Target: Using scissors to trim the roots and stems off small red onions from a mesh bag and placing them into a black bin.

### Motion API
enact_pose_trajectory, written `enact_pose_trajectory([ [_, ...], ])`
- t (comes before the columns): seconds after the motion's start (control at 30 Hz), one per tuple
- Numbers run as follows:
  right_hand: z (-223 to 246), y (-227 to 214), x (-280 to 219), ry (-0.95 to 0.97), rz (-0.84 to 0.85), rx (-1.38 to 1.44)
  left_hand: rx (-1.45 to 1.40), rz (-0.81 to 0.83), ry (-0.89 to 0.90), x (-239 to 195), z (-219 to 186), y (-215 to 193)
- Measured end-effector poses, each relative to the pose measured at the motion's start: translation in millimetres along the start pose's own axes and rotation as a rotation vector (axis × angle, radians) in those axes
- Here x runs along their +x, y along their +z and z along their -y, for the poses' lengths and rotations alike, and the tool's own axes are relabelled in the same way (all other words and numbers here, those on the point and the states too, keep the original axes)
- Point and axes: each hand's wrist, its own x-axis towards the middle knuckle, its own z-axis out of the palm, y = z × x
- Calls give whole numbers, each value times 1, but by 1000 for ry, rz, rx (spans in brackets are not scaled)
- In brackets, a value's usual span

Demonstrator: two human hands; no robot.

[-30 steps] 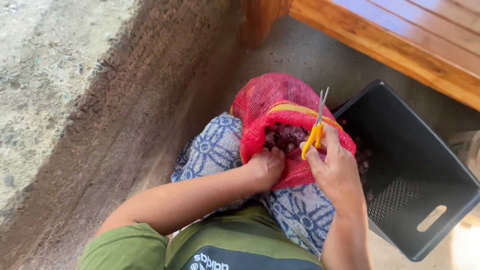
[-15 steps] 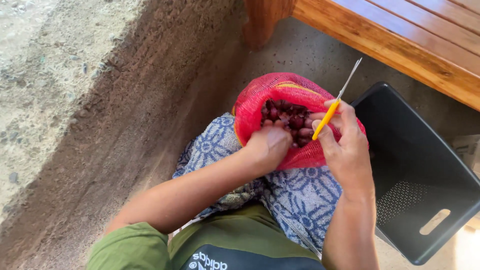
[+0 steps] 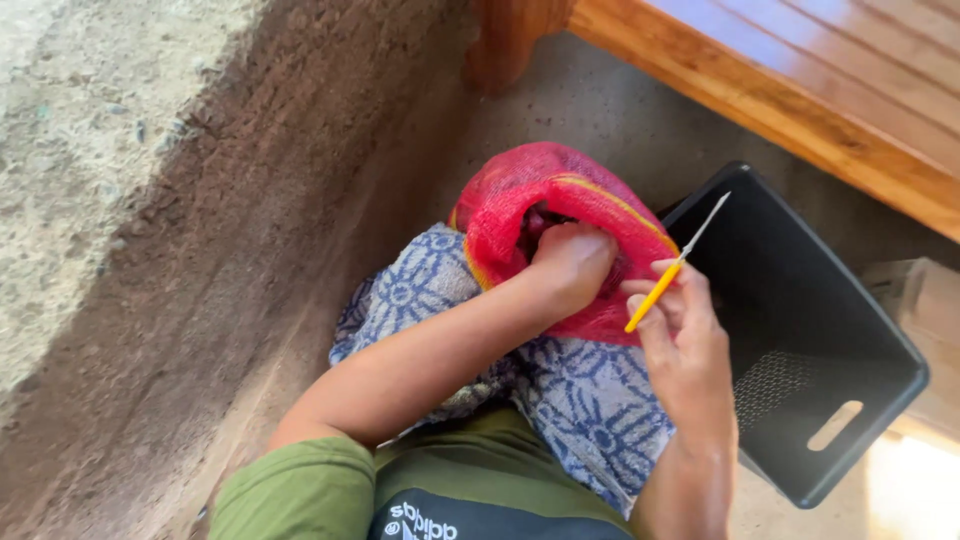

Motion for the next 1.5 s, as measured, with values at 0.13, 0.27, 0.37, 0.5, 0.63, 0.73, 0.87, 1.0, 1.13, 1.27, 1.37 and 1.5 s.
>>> enact_pose_trajectory([
  [0.13, -8, 6, 3, -131, 39, 93, 100, 82, -100, 32, 5, 78],
  [0.27, -11, 16, 11, -71, 5, 35, 18, 83, -8, 26, 0, 37],
  [0.37, -26, 20, 15, -53, 6, 105, 20, 22, -22, 27, 3, 56],
  [0.5, -18, 17, 11, 3, -40, 22, 143, 86, -42, 24, -6, 54],
  [0.63, -19, 15, 8, -47, -47, 19, 235, 228, 50, 22, -12, 39],
  [0.73, -11, 15, 4, -46, -52, 14, 201, 154, 114, 32, -2, 73],
  [0.87, 0, 14, 1, 40, -46, -36, 158, 221, 133, 18, -12, 48],
  [1.0, -10, 11, 1, -28, -41, -8, 309, 90, 143, 7, -7, 50],
  [1.13, -9, 3, -2, -115, 21, 102, 44, 191, 172, -32, -3, -22],
  [1.27, 2, -4, -10, -136, -2, 151, -616, -213, 34, -64, -9, -96],
  [1.37, 12, -6, -19, -153, -23, 117, -1305, -189, -96, -71, 7, -102],
  [1.5, 23, -3, -24, -166, -16, -94, -1693, -155, -201, -74, 7, -123],
])
